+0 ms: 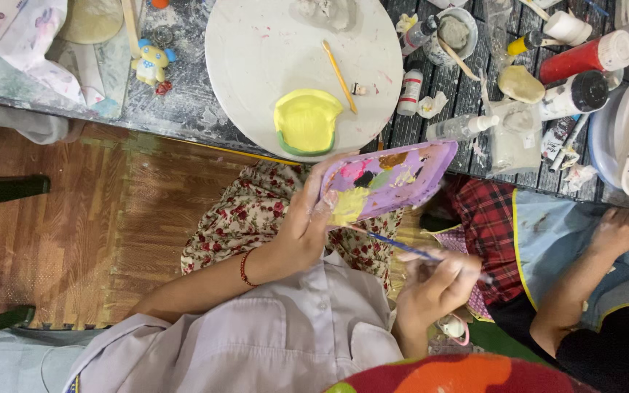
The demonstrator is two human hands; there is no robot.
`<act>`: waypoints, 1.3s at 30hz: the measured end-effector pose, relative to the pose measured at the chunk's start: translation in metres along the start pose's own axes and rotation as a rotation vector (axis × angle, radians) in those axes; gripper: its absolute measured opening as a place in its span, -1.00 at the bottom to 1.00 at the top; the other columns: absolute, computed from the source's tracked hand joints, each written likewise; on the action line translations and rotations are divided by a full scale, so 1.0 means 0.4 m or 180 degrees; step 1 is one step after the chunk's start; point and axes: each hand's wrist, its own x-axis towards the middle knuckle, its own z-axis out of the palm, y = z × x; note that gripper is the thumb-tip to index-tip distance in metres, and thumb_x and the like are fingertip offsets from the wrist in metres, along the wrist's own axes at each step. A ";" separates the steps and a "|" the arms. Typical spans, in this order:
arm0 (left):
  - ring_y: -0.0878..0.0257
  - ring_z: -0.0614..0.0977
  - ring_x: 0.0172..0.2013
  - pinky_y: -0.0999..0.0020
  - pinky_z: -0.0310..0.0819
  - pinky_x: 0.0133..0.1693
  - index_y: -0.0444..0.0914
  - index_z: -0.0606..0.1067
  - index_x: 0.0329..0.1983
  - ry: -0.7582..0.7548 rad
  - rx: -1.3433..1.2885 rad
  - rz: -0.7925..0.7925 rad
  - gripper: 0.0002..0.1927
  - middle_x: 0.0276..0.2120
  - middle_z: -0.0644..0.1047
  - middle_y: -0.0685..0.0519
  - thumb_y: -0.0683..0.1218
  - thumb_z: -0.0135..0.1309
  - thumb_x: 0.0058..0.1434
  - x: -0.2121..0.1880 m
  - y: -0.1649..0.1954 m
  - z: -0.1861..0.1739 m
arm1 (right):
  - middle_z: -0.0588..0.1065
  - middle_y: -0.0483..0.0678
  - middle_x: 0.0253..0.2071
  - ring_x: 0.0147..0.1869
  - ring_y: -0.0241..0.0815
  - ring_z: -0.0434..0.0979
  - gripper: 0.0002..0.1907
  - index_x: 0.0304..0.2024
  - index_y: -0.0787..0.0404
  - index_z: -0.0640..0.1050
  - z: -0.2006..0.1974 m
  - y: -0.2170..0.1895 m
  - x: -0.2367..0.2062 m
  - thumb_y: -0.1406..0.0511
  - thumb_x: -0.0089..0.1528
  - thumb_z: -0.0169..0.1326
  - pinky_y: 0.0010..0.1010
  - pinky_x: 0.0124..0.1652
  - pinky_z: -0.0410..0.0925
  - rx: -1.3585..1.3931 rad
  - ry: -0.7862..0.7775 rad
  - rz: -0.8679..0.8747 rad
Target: The person paints the top surface of a small pink ceramic object with a brush, repeatedly dipping the brush into a bottle of paint. Later, the person switches to a yellow ceramic object and applies yellow paint from a palette.
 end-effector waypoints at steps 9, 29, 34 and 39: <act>0.14 0.21 0.46 0.30 0.02 0.45 -0.49 0.03 0.52 0.0433 -0.0944 -0.0364 -0.46 0.49 0.18 -0.18 -0.11 -0.38 0.56 -0.010 -0.152 -0.001 | 0.49 0.08 -0.09 -0.19 -0.20 0.50 -0.80 0.13 0.23 0.23 -0.156 0.157 -0.002 0.24 0.57 -0.22 -0.51 -0.23 0.40 -0.0334 -0.1282 -0.1231; 0.18 0.20 0.45 0.33 0.01 0.43 -0.48 0.02 0.53 0.0551 -0.0977 -0.0669 -0.42 0.50 0.15 -0.14 -0.05 -0.37 0.55 -0.013 -0.172 0.007 | 0.43 -0.09 -0.23 -0.22 -0.24 0.47 -0.85 0.13 0.19 0.35 -0.917 0.458 0.793 0.29 0.56 -0.17 -0.39 -0.08 0.38 -0.5803 -0.0398 -0.2455; 0.17 0.18 0.47 0.33 -0.02 0.45 -0.49 0.01 0.52 0.0533 -0.0699 -0.0616 -0.42 0.52 0.12 -0.15 -0.06 -0.36 0.56 -0.011 -0.166 0.008 | 0.47 -0.03 -0.20 -0.20 -0.18 0.53 -0.83 0.10 0.20 0.34 -0.833 0.400 0.762 0.26 0.55 -0.17 -0.39 -0.15 0.39 -0.5021 -0.0480 -0.2367; 0.16 0.19 0.46 0.32 -0.02 0.44 -0.48 0.01 0.53 0.0543 -0.0958 -0.0514 -0.42 0.50 0.14 -0.17 -0.07 -0.38 0.55 -0.015 -0.157 0.010 | 0.51 0.02 -0.17 -0.18 -0.12 0.58 -0.80 0.06 0.22 0.33 -0.434 0.226 0.367 0.22 0.54 -0.17 -0.38 -0.22 0.40 -0.1953 -0.0844 -0.2011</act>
